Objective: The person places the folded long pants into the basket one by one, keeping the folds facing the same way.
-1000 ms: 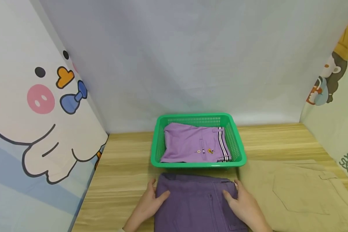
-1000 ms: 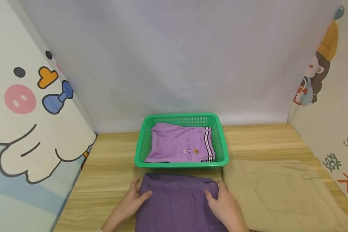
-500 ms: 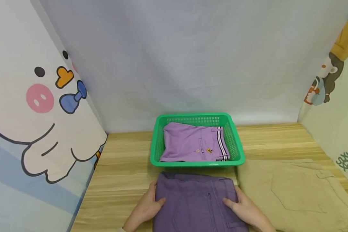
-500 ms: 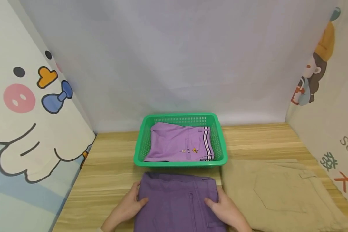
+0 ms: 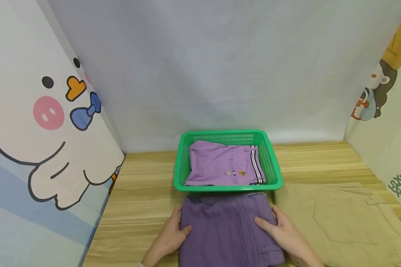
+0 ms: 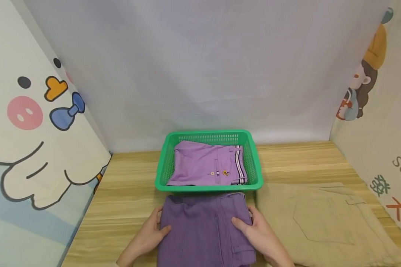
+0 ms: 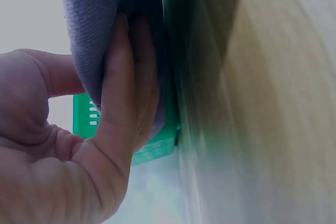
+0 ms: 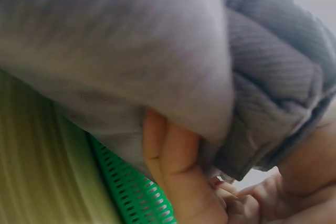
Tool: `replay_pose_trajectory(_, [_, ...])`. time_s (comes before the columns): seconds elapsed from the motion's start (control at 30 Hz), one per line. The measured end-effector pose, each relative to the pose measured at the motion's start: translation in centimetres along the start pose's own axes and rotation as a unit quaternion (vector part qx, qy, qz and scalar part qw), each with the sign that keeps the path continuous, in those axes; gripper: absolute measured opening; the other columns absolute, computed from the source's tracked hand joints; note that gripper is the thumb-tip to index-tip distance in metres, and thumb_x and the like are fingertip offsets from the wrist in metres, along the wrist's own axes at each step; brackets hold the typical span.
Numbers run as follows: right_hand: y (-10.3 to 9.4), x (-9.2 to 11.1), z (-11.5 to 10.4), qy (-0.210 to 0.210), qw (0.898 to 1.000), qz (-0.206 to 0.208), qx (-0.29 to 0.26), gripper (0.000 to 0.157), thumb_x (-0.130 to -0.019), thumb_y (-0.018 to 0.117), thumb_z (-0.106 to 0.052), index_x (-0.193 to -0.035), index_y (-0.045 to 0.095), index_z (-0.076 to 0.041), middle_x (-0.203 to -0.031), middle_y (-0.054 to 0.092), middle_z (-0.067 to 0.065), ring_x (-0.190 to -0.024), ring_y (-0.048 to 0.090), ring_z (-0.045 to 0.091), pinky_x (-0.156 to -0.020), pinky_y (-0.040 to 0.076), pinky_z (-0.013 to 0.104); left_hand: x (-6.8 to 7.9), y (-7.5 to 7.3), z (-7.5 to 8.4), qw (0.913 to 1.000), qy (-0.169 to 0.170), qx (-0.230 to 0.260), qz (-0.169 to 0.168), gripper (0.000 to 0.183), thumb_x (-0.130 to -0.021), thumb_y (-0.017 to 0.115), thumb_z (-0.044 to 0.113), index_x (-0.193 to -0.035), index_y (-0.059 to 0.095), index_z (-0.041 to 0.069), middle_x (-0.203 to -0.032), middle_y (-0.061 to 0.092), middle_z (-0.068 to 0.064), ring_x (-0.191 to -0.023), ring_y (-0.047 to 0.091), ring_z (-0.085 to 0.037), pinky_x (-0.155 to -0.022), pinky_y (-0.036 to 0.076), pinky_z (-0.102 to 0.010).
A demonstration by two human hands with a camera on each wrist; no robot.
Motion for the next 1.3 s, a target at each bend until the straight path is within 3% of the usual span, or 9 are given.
replay_pose_trajectory(0.33, [0.2, 0.6, -2.0, -0.009, 0.998, 0.010, -0.056, 0.066, -0.104, 0.068, -0.020, -0.154, 0.032, 0.006, -0.118, 0.073, 0.013, -0.097, 0.077, 0.026, -0.083, 0.065, 0.040, 0.6, -0.3, 1.1, 0.9965, 0.001, 0.082, 0.016, 0.075, -0.099, 0.066, 0.001, -0.159, 0.023, -0.012, -0.130, 0.065, -0.036, -0.103, 0.075, -0.034, -0.079, 0.064, -0.038])
replay_pose_trajectory(0.73, [0.0, 1.1, -2.5, 0.001, 0.996, -0.008, -0.094, 0.073, -0.107, 0.064, -0.023, -0.161, 0.022, 0.001, -0.117, 0.074, 0.010, -0.097, 0.077, 0.028, -0.083, 0.065, 0.045, 1.3, -0.5, 2.1, 0.9936, -0.006, 0.112, 0.012, 0.075, -0.101, 0.064, 0.001, -0.162, 0.022, -0.009, -0.133, 0.063, -0.035, -0.104, 0.075, -0.034, -0.078, 0.065, -0.038])
replay_pose_trajectory(1.03, [-0.1, 2.0, -3.0, -0.012, 0.991, -0.021, -0.128, 0.063, -0.108, 0.060, -0.019, -0.158, 0.026, -0.002, -0.108, 0.078, 0.005, -0.093, 0.079, 0.028, -0.081, 0.066, 0.047, 2.3, -0.7, 3.4, 0.9915, 0.005, 0.130, 0.007, 0.072, -0.102, 0.062, -0.001, -0.162, 0.022, -0.008, -0.140, 0.059, -0.035, -0.110, 0.074, -0.036, -0.080, 0.065, -0.038])
replay_pose_trajectory(1.3, [-0.4, 2.4, -3.4, -0.019, 0.993, -0.029, -0.117, 0.061, -0.110, 0.058, -0.021, -0.159, 0.026, -0.004, -0.109, 0.079, 0.005, -0.094, 0.079, 0.028, -0.080, 0.066, 0.047, 3.1, -0.9, 4.3, 0.9891, 0.015, 0.146, 0.002, 0.072, -0.102, 0.060, -0.003, -0.164, 0.021, -0.004, -0.141, 0.058, -0.035, -0.105, 0.075, -0.034, -0.077, 0.065, -0.034])
Point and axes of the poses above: each hand's wrist, its own x-axis away from the middle knuckle, its own y-axis out of the palm, z = x × y, the point moved 2 cm from there along -x, towards the middle knuckle
